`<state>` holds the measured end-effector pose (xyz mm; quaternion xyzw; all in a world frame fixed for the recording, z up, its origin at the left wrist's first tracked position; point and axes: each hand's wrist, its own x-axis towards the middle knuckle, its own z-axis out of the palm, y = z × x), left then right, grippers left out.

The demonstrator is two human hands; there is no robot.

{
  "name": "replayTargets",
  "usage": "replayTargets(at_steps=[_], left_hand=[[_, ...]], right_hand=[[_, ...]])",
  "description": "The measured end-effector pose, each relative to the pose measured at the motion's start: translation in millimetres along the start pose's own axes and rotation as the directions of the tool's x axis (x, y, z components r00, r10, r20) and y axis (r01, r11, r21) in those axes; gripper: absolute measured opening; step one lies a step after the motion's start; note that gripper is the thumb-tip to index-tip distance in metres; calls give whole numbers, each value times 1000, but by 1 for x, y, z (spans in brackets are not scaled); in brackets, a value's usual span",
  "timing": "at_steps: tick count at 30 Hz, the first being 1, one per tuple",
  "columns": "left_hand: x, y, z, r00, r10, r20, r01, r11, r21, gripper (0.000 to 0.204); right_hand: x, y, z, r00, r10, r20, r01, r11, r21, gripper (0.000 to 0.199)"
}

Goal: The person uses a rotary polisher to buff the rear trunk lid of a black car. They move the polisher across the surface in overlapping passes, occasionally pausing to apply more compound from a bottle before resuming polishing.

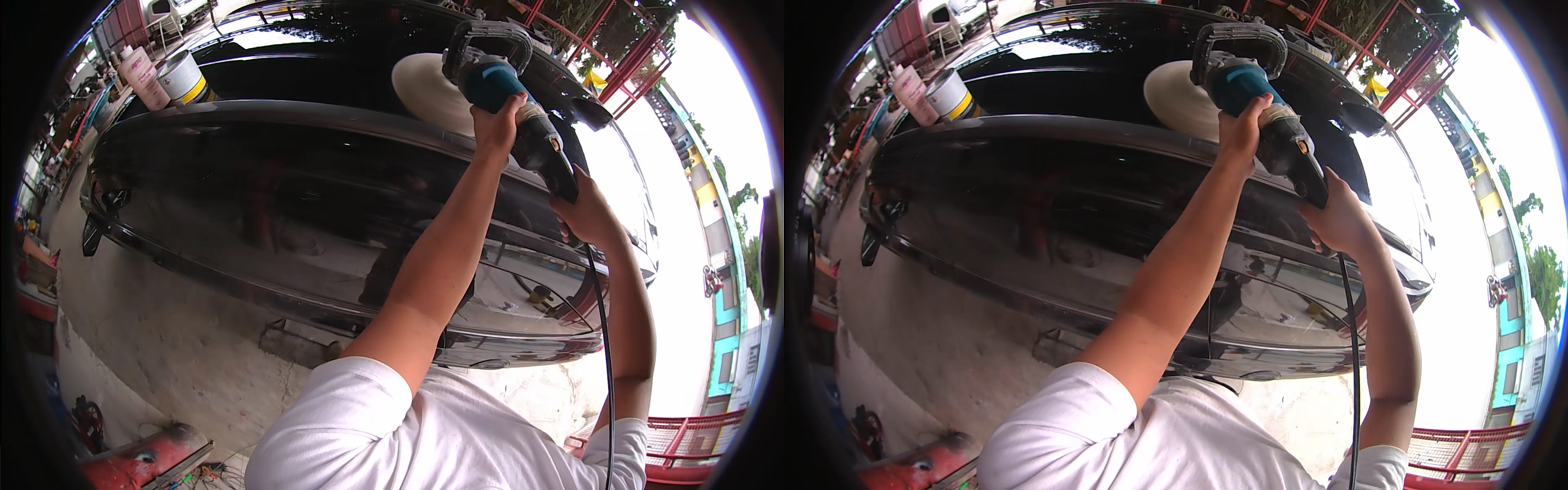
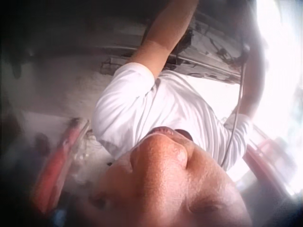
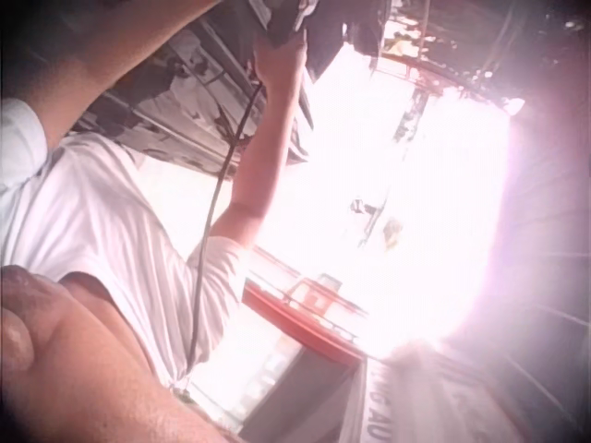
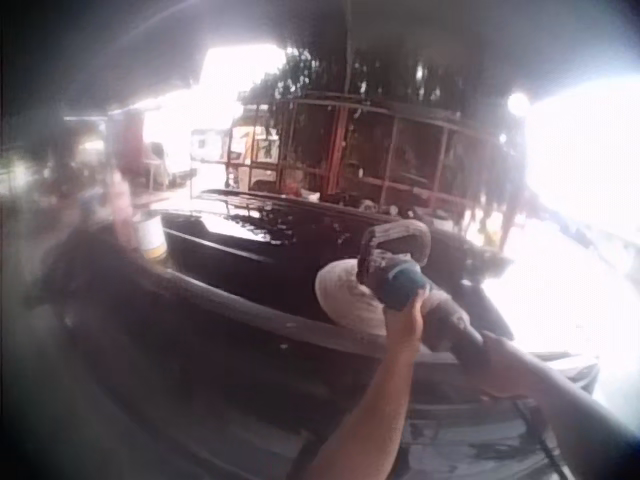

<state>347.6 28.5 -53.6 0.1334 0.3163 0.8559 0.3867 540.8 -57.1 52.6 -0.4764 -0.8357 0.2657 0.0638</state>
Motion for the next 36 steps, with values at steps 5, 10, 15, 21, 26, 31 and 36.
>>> replayTargets(at_steps=[5, 10, 15, 21, 26, 31, 36], left_hand=[[-48, -83, 69, 983, -63, 171, 74, 995, -59, 51], [-79, -146, 123, 968, -104, 229, 128, 988, -90, 40], [-107, -179, 162, 913, -318, 256, 307, 948, 82, 79], [-85, -119, 113, 964, -218, 154, 203, 973, 110, 94], [-14, -47, 39, 998, 45, 37, -43, 998, -53, 68], [67, 71, -60, 992, 122, -38, -127, 976, -178, 50], [108, 203, -151, 992, 122, -34, -126, 978, -166, 53]], right_hand=[[-46, 82, -35, 987, 123, -108, -114, 990, 87, 33], [-81, 114, -56, 958, 164, -236, -160, 986, 39, 33], [-98, 162, -81, 943, 217, -253, -207, 976, 66, 35], [-70, 112, -58, 974, 157, -165, -145, 986, 83, 34], [-14, 34, -16, 993, -28, -112, 26, 999, -20, 37], [60, -87, 40, 996, -85, 12, 85, 996, -9, 38], [122, -203, 94, 967, -221, 123, 223, 975, -1, 33]])
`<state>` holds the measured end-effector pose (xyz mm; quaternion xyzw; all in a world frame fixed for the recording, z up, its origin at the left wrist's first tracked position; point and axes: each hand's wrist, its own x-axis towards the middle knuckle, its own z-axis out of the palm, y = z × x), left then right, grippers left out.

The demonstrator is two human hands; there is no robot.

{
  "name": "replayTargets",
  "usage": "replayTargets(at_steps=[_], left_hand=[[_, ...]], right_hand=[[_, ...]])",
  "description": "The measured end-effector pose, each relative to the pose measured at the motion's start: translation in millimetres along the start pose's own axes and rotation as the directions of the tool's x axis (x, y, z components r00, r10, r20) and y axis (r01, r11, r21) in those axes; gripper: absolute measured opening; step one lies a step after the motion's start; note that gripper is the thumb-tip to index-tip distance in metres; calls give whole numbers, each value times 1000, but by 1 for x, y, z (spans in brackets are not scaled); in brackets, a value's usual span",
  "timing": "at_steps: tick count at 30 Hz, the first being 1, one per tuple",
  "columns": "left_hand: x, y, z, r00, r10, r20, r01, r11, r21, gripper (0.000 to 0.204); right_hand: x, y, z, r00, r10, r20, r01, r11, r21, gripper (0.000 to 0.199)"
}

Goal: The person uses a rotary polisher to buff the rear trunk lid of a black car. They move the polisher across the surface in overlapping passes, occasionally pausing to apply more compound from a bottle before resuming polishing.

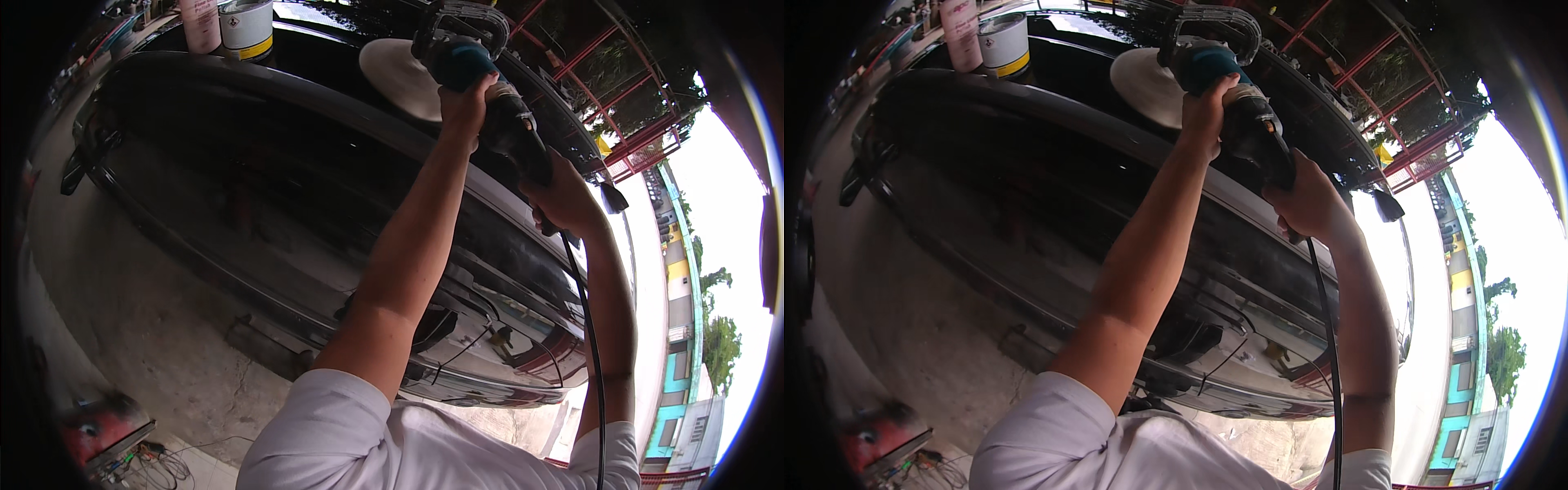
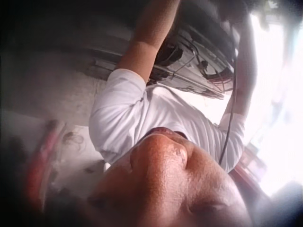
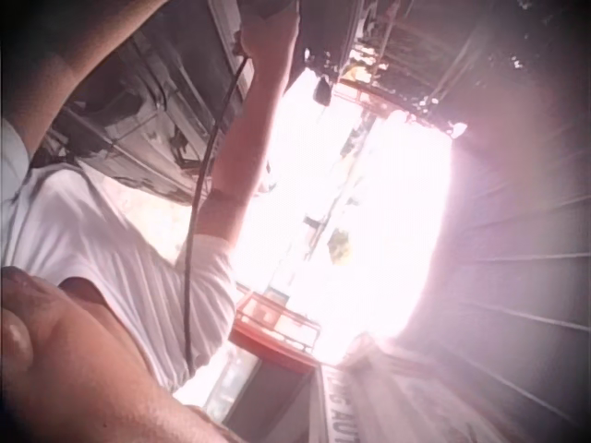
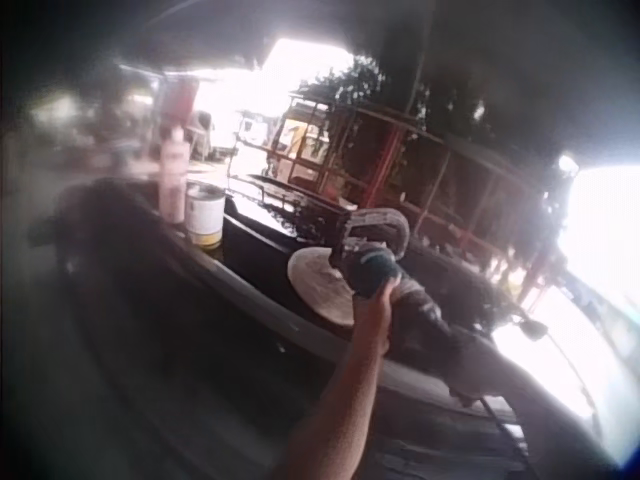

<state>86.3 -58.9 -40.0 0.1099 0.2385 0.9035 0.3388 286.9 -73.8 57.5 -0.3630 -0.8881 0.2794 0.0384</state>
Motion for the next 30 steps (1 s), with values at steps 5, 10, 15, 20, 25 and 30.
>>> replayTargets(at_steps=[5, 10, 15, 20, 25, 30], left_hand=[[33, 93, -57, 996, 42, -74, -43, 999, -17, 55], [32, 107, -74, 991, 94, -92, -90, 995, 50, 57], [-1, 121, -77, 989, -148, -25, 146, 916, 374, 74], [10, 198, -153, 663, 709, 241, -599, 310, 738, 50], [60, 294, -186, 401, 860, 315, -321, -190, 928, 118], [89, 318, -207, 539, 781, 317, -72, -332, 940, 152]], right_hand=[[52, -74, 53, 990, -135, 28, 135, 991, -5, 30], [58, -79, 64, 988, -150, 44, 151, 988, -36, 36], [30, -53, 58, 995, -80, -54, 79, 997, -12, 62], [-21, -13, 44, 988, 13, -152, -18, 999, -27, 74], [-54, 33, 44, 972, -7, -235, -12, 997, -78, 71], [-60, 45, 45, 966, -13, -257, 10, 1000, -13, 64]])
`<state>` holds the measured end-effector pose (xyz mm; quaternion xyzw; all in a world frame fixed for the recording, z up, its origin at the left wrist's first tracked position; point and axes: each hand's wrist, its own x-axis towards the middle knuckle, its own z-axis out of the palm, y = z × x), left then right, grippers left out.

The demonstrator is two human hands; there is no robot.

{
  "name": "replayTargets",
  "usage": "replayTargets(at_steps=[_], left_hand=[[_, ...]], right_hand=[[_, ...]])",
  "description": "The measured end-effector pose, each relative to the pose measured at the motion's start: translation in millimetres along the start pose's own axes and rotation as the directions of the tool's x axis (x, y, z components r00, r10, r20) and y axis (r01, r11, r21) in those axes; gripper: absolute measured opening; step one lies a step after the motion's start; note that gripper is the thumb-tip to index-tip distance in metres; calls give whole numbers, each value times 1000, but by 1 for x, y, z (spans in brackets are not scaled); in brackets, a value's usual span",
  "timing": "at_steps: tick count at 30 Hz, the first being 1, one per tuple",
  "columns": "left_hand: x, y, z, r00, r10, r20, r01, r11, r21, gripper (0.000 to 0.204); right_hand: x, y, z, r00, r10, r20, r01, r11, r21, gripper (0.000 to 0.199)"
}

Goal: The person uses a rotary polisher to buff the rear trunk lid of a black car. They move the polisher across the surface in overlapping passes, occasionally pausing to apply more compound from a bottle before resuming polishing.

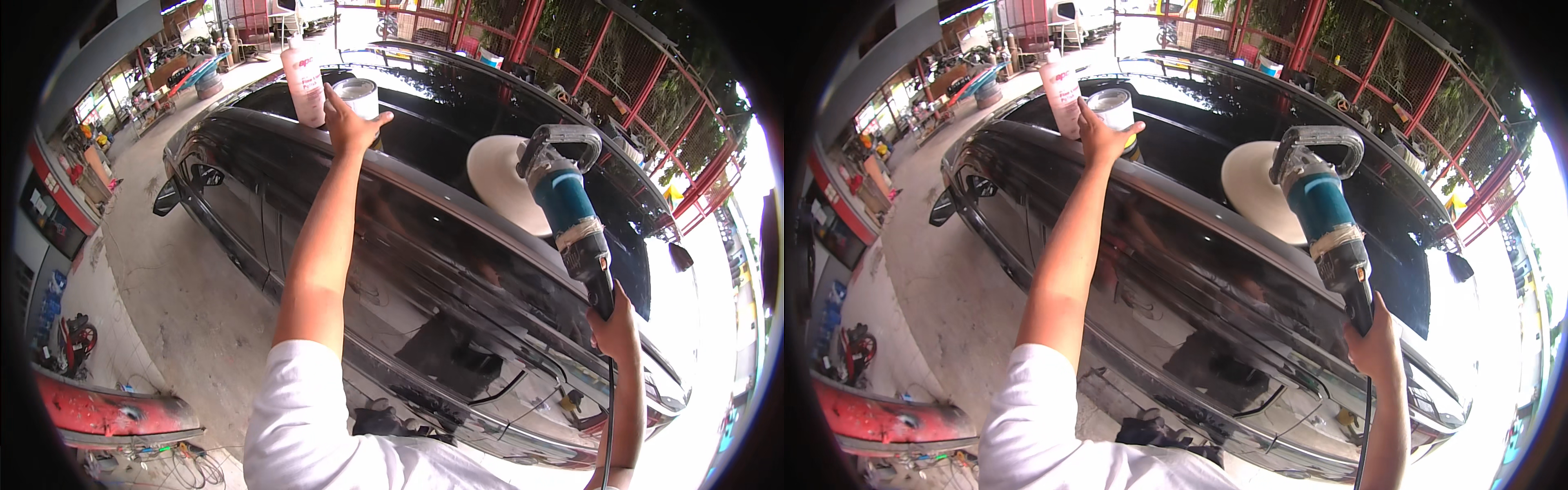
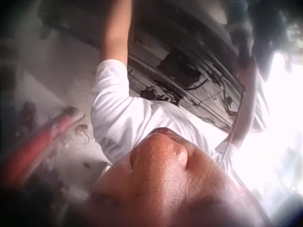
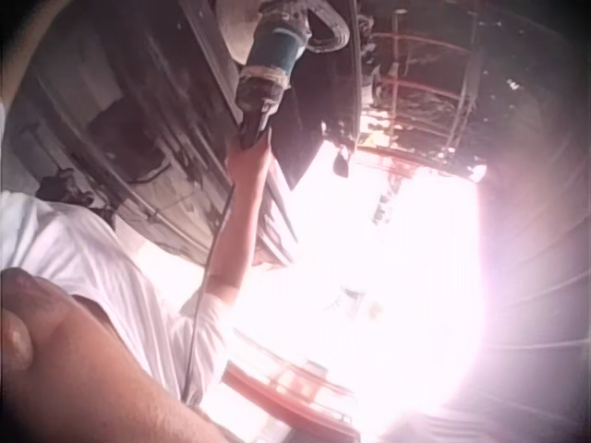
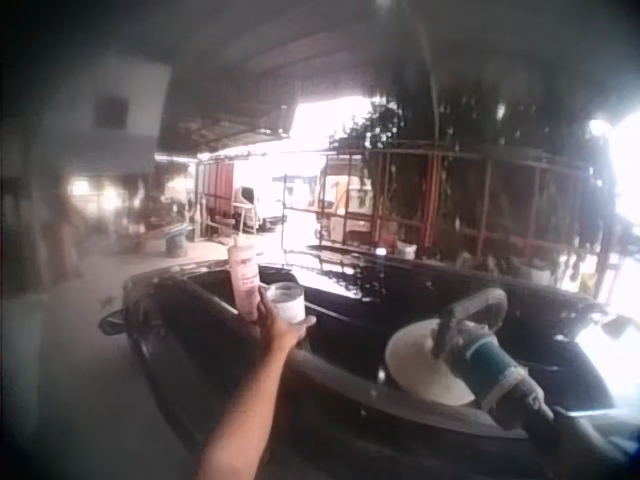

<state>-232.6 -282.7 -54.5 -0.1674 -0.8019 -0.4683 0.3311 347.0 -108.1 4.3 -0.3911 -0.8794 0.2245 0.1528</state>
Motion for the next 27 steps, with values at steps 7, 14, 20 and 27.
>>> replayTargets(at_steps=[7, 14, 20, 27], left_hand=[[18, -6, 16, 987, -153, 48, 155, 987, -39, 141], [37, -32, -9, 993, 91, -70, -105, 969, -222, 121], [97, -42, -98, 968, 251, -27, -224, 804, -550, 102], [192, -166, -171, 996, 58, 73, -16, 874, -486, 98]], right_hand=[[-18, -2, -10, 998, 60, -6, -60, 998, 32, 63], [-18, -60, -3, 989, 146, 38, -149, 985, 84, 74], [25, -79, 33, 992, 126, 19, -127, 991, 34, 80], [69, -153, 80, 997, 46, 64, -46, 999, -4, 76]])
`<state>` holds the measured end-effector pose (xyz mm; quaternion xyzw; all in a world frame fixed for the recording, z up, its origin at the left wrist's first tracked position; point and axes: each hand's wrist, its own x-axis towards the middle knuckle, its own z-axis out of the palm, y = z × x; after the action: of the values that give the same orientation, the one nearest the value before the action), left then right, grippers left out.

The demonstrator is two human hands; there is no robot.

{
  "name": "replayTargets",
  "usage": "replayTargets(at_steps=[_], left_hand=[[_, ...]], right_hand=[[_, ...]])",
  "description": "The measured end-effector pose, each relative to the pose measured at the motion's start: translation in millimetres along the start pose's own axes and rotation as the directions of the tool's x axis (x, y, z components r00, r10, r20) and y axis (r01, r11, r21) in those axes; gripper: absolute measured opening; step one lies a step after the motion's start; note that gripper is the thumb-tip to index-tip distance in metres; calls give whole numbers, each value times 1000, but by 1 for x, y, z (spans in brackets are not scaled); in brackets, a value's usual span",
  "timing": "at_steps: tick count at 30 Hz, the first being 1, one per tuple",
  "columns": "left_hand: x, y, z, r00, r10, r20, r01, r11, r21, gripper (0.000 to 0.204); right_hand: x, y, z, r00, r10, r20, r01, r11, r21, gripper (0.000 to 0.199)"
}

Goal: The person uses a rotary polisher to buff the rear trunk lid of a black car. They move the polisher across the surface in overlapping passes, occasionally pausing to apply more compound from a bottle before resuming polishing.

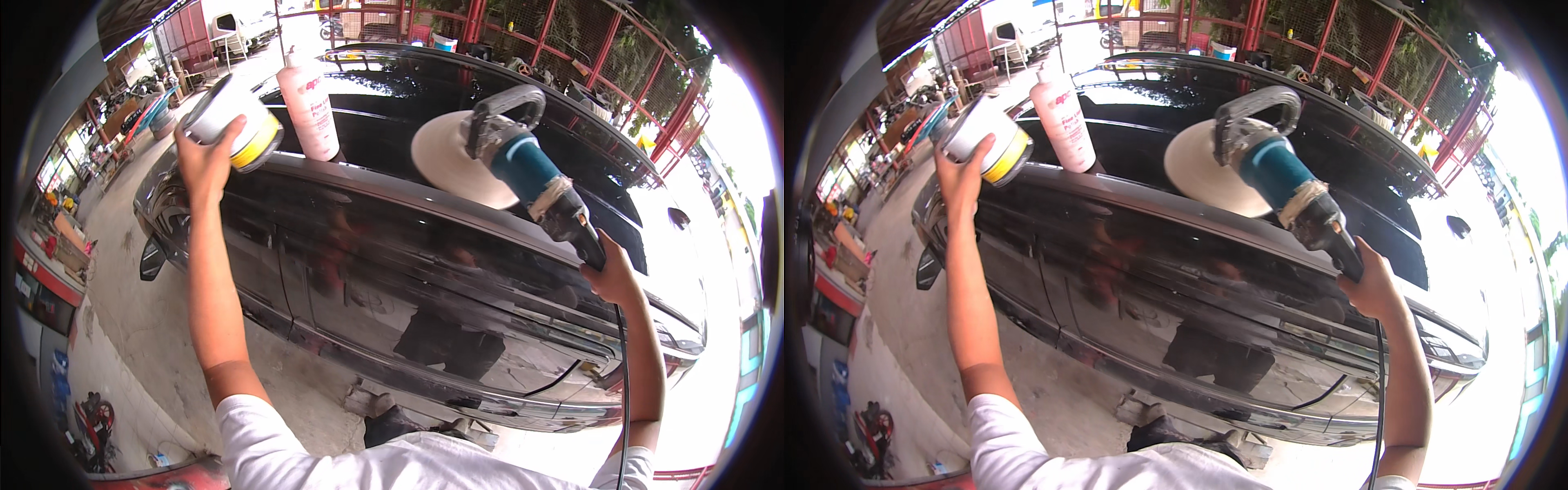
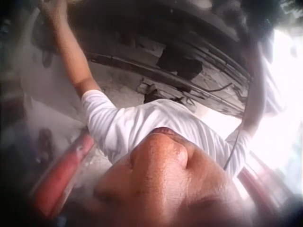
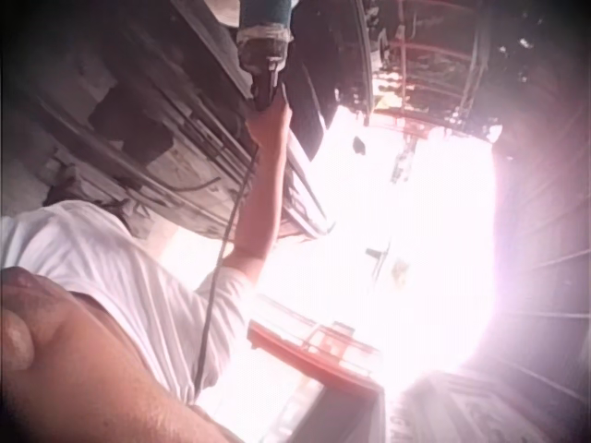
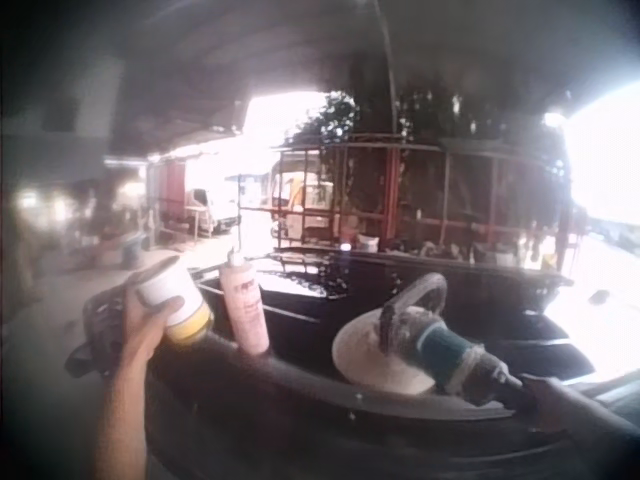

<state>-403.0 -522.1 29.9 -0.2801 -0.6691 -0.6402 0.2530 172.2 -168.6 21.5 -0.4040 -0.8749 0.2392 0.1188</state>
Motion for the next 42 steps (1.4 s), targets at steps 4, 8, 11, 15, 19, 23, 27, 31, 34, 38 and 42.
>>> replayTargets(at_steps=[4, 8, 11, 15, 19, 23, 27, 31, 34, 38, 42], left_hand=[[50, -74, -17, 986, -15, -167, 49, 978, 203, 108], [59, -98, 31, 975, -75, -210, 150, 918, 367, 119], [62, -121, 53, 971, -111, -212, 193, 887, 419, 122], [58, -156, 95, 983, -37, -181, 115, 890, 442, 122], [41, -172, 113, 988, -43, -151, 102, 906, 412, 121], [37, -190, 118, 983, 38, -180, 45, 897, 439, 121], [30, -195, 116, 971, 18, -237, 95, 885, 457, 120], [24, -197, 125, 977, 39, -210, 70, 871, 486, 130], [27, -203, 128, 981, 32, -191, 78, 836, 543, 136], [33, -213, 106, 975, 38, -219, 93, 826, 556, 136], [-57, -137, 124, 892, 131, -433, -47, 979, 200, 88]], right_hand=[[17, -70, 21, 994, -113, 0, 112, 985, -131, 68], [30, -97, 30, 989, -146, 18, 147, 970, -192, 65], [42, -125, 35, 992, -106, 73, 118, 974, -192, 60], [44, -117, 43, 984, -174, 44, 178, 971, -161, 56], [19, -85, 35, 998, -49, -39, 36, 956, -290, 69], [-35, -9, 6, 975, -154, -160, 89, 931, -353, 79], [-50, -39, -10, 925, 374, -58, -373, 927, 39, 75], [-67, -31, -3, 923, 377, -78, -358, 916, 181, 71], [-68, -50, 11, 930, 351, -106, -336, 932, 139, 67], [-25, -109, 55, 978, 194, -79, -199, 978, -61, 64], [17, -151, 90, 995, 69, -71, -77, 991, -106, 64]])
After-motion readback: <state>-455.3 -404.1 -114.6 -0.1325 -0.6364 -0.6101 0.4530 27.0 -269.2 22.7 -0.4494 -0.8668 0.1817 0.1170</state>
